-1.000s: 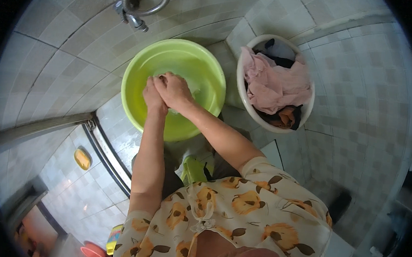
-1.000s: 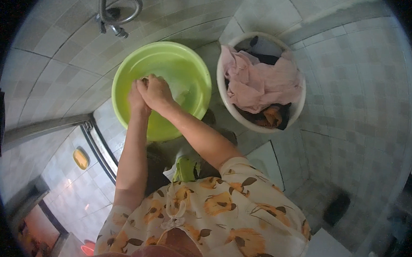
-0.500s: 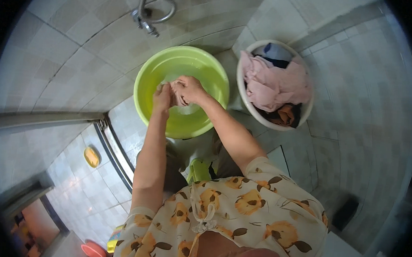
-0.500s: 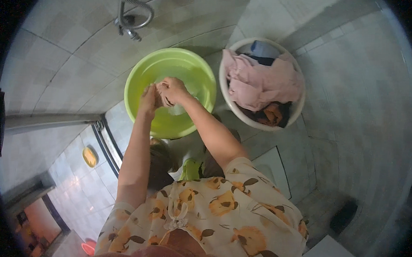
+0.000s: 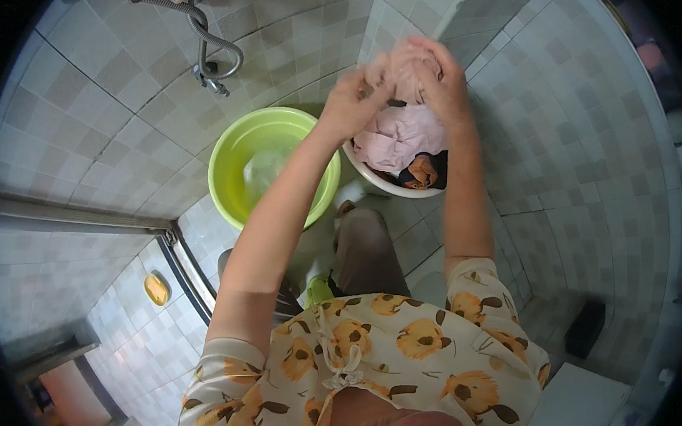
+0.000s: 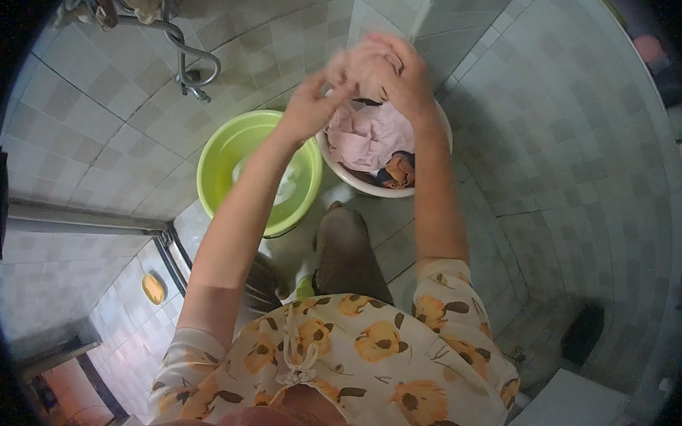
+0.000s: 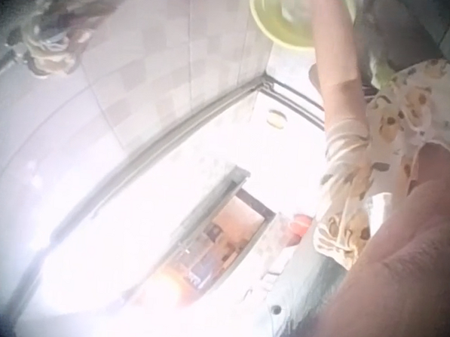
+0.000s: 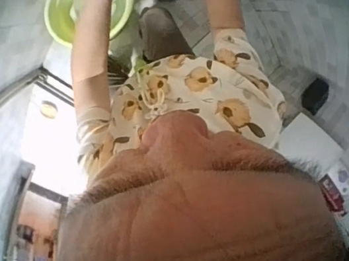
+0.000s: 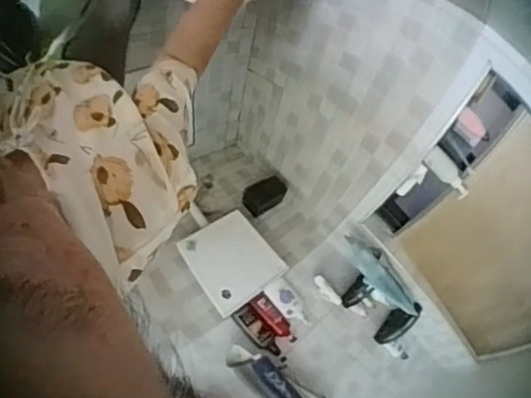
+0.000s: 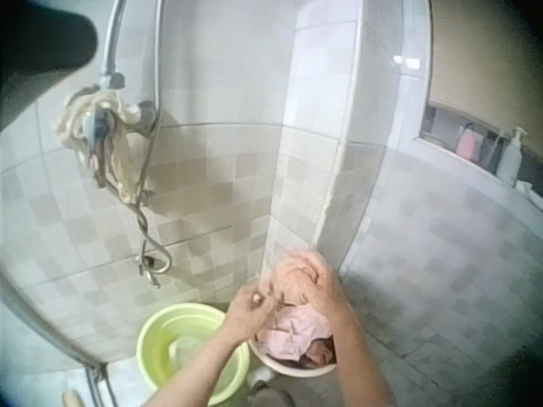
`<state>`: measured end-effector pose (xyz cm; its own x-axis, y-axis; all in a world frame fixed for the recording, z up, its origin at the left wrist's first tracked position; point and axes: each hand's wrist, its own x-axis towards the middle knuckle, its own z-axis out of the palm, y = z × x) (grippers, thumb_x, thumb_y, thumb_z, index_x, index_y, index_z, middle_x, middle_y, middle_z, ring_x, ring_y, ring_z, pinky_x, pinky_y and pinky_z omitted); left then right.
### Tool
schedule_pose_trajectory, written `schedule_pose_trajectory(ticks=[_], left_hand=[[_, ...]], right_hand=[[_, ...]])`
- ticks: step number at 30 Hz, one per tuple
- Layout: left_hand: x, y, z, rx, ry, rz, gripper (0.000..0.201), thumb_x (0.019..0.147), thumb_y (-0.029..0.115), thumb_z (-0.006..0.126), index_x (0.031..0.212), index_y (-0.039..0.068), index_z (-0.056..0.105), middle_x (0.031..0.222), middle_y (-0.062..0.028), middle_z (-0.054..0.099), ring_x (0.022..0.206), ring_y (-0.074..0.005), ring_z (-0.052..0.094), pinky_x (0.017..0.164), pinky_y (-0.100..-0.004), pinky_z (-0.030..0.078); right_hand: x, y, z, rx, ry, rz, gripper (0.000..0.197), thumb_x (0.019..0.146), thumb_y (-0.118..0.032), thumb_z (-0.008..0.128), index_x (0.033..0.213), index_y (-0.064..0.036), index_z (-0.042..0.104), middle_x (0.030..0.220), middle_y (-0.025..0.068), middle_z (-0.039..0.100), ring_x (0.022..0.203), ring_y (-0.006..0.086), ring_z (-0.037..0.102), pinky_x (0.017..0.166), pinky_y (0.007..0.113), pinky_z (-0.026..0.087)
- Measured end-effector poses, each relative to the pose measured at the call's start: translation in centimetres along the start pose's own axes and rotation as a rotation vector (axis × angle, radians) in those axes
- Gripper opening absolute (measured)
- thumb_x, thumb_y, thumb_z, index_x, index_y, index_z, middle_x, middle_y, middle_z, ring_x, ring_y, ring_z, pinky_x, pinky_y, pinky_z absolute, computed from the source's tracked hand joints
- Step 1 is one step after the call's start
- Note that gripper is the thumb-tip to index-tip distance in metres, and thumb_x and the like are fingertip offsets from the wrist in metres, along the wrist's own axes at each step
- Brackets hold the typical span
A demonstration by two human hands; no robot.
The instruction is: The person washes laundry by hand in a water basin, wrings out the clothes, and places them into a separate basin. The person then scrubs, rinses, and wrings out a small cloth before lifting the basin.
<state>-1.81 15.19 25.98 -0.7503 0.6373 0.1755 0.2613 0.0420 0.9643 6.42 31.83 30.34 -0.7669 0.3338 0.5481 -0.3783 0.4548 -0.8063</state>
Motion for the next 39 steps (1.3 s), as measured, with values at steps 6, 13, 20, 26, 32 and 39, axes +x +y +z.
schedule_pose_trajectory(ticks=[6, 13, 20, 26, 32, 39], left_hand=[[-3.0, -5.4, 1.6, 0.462, 0.068, 0.146, 0.046, 0.083, 0.028, 0.061, 0.120, 0.002, 0.054, 0.112, -0.0224, 0.058, 0.088, -0.0276, 0.065, 0.074, -0.0357, 0.052], [-7.0, -10.5, -3.6, 0.329, 0.187, 0.028, 0.036, 0.080, 0.022, 0.064, 0.111, 0.002, 0.060, 0.110, -0.0189, 0.059, 0.082, -0.0287, 0.063, 0.074, -0.0360, 0.052], [-12.1, -19.8, -10.6, 0.593, 0.293, -0.366, 0.040, 0.080, 0.027, 0.062, 0.112, 0.003, 0.060, 0.107, -0.0240, 0.059, 0.097, -0.0375, 0.058, 0.086, -0.0413, 0.047], [-14.3, -22.7, -15.9, 0.450, 0.344, -0.582, 0.040, 0.082, 0.031, 0.060, 0.111, 0.004, 0.061, 0.101, -0.0211, 0.063, 0.093, -0.0342, 0.061, 0.083, -0.0404, 0.048], [-12.5, -18.3, -15.5, 0.182, 0.432, -0.551, 0.035, 0.083, 0.026, 0.060, 0.110, 0.004, 0.061, 0.095, -0.0194, 0.065, 0.079, -0.0284, 0.066, 0.075, -0.0376, 0.050], [-11.9, -18.7, -15.1, 0.093, 0.328, -0.621, 0.031, 0.083, 0.025, 0.060, 0.108, 0.005, 0.062, 0.089, -0.0171, 0.067, 0.077, -0.0277, 0.066, 0.073, -0.0372, 0.051]], right_hand=[[-8.5, 9.5, -3.4, -1.040, -0.275, 0.262, 0.041, 0.085, -0.021, 0.056, 0.125, -0.0147, 0.053, 0.130, 0.0183, 0.046, 0.121, 0.0374, 0.041, 0.100, 0.048, 0.034], [-5.8, 2.5, 3.1, -0.917, -0.066, 0.064, 0.038, 0.085, -0.017, 0.054, 0.123, -0.0111, 0.054, 0.129, 0.0186, 0.047, 0.116, 0.0363, 0.045, 0.098, 0.042, 0.037], [-9.4, 6.7, 19.5, -0.569, -0.651, 0.213, 0.037, 0.085, -0.019, 0.056, 0.120, -0.0060, 0.054, 0.126, 0.0178, 0.048, 0.117, 0.0360, 0.046, 0.097, 0.042, 0.039], [-10.4, 18.4, 29.2, -0.640, -0.974, 0.604, 0.046, 0.083, -0.025, 0.060, 0.125, -0.0080, 0.051, 0.128, 0.0201, 0.048, 0.117, 0.0347, 0.047, 0.097, 0.042, 0.040], [-17.9, 33.0, 33.6, -0.990, -1.033, 0.589, 0.048, 0.085, -0.034, 0.054, 0.124, -0.0062, 0.052, 0.121, 0.0226, 0.054, 0.111, 0.0336, 0.054, 0.091, 0.043, 0.044], [-23.3, 33.2, 35.0, -0.814, -1.135, 0.399, 0.044, 0.086, -0.032, 0.052, 0.117, -0.0010, 0.056, 0.111, 0.0219, 0.060, 0.100, 0.0286, 0.060, 0.083, 0.040, 0.047]])
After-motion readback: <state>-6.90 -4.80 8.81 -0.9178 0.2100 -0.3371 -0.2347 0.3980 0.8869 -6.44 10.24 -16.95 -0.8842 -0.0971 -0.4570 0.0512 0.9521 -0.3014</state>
